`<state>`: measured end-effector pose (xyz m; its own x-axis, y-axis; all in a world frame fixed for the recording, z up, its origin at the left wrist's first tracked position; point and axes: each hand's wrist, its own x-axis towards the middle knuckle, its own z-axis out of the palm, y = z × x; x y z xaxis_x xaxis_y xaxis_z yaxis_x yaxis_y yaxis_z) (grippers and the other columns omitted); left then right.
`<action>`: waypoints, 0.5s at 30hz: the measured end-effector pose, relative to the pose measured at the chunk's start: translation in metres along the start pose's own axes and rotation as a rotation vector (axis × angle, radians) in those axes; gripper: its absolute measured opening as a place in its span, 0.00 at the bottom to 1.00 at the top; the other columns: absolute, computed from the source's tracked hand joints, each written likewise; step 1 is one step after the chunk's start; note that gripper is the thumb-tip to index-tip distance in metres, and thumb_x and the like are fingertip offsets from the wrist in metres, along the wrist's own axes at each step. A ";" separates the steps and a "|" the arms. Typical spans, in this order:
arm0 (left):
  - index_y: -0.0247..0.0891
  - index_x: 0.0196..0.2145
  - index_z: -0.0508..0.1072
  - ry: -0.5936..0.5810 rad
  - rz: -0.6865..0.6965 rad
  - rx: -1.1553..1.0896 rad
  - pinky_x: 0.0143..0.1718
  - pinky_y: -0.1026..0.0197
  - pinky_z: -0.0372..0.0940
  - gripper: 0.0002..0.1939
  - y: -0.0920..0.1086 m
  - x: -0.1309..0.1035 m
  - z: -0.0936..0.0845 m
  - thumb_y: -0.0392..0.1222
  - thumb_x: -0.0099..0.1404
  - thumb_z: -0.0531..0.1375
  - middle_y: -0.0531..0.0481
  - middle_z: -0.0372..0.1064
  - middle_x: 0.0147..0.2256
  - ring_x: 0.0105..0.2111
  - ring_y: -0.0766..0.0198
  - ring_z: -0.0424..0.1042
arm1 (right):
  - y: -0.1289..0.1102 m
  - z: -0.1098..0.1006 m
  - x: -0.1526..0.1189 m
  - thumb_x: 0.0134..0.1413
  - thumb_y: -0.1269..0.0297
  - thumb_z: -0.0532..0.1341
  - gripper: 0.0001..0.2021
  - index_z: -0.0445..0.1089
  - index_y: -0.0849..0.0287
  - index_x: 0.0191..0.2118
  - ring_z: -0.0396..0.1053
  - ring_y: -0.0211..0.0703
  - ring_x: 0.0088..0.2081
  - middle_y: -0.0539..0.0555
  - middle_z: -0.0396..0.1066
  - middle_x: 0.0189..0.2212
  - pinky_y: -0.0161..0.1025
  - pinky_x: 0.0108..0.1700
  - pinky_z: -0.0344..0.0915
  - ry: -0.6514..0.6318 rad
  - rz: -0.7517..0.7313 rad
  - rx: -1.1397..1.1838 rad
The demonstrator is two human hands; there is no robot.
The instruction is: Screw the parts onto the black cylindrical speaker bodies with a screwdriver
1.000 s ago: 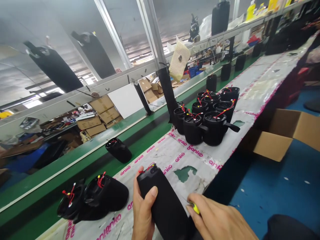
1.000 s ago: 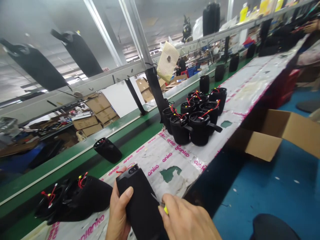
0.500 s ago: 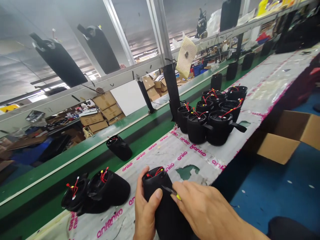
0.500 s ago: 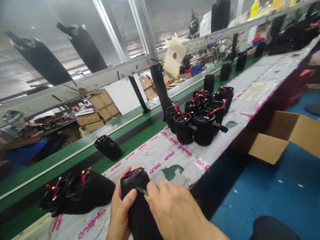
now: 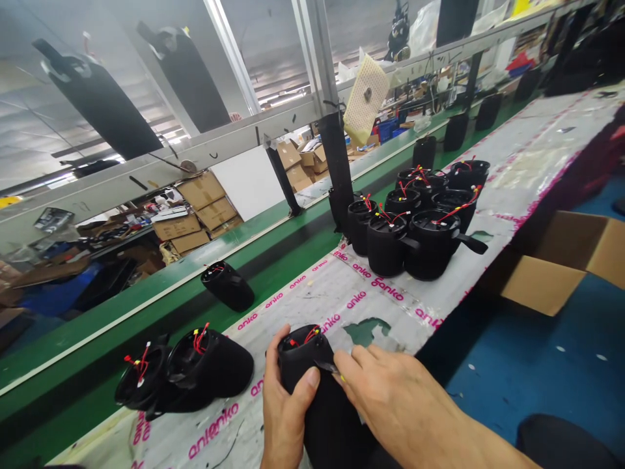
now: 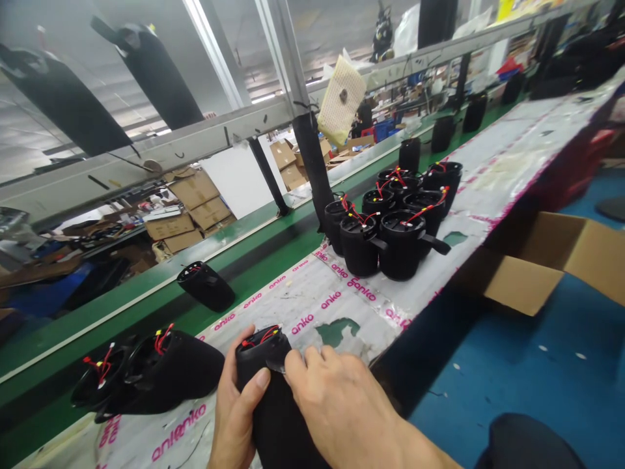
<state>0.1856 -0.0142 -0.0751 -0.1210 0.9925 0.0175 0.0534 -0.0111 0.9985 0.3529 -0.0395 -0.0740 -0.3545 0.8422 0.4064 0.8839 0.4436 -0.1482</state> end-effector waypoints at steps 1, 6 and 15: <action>0.42 0.61 0.61 0.002 0.003 0.005 0.50 0.51 0.69 0.44 0.000 0.000 0.000 0.57 0.50 0.68 0.42 0.73 0.51 0.49 0.47 0.74 | 0.000 0.000 0.000 0.53 0.79 0.59 0.15 0.58 0.52 0.38 0.68 0.46 0.27 0.47 0.66 0.28 0.42 0.26 0.54 -0.005 -0.002 -0.003; 0.43 0.61 0.60 -0.015 0.008 0.023 0.52 0.49 0.67 0.43 0.000 0.001 -0.001 0.57 0.51 0.68 0.42 0.72 0.52 0.51 0.46 0.73 | 0.004 -0.006 0.005 0.45 0.81 0.60 0.17 0.59 0.54 0.38 0.67 0.46 0.26 0.48 0.65 0.27 0.41 0.24 0.54 -0.017 -0.070 -0.071; 0.44 0.59 0.62 0.093 0.075 0.199 0.51 0.52 0.66 0.39 0.008 -0.007 0.007 0.55 0.52 0.67 0.46 0.73 0.49 0.47 0.50 0.74 | -0.010 -0.013 0.003 0.41 0.74 0.61 0.15 0.63 0.57 0.39 0.67 0.45 0.23 0.51 0.65 0.25 0.40 0.22 0.59 0.066 -0.011 -0.239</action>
<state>0.1944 -0.0208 -0.0674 -0.1995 0.9742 0.1055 0.2592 -0.0514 0.9645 0.3468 -0.0452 -0.0591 -0.3511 0.8123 0.4657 0.9298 0.3612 0.0709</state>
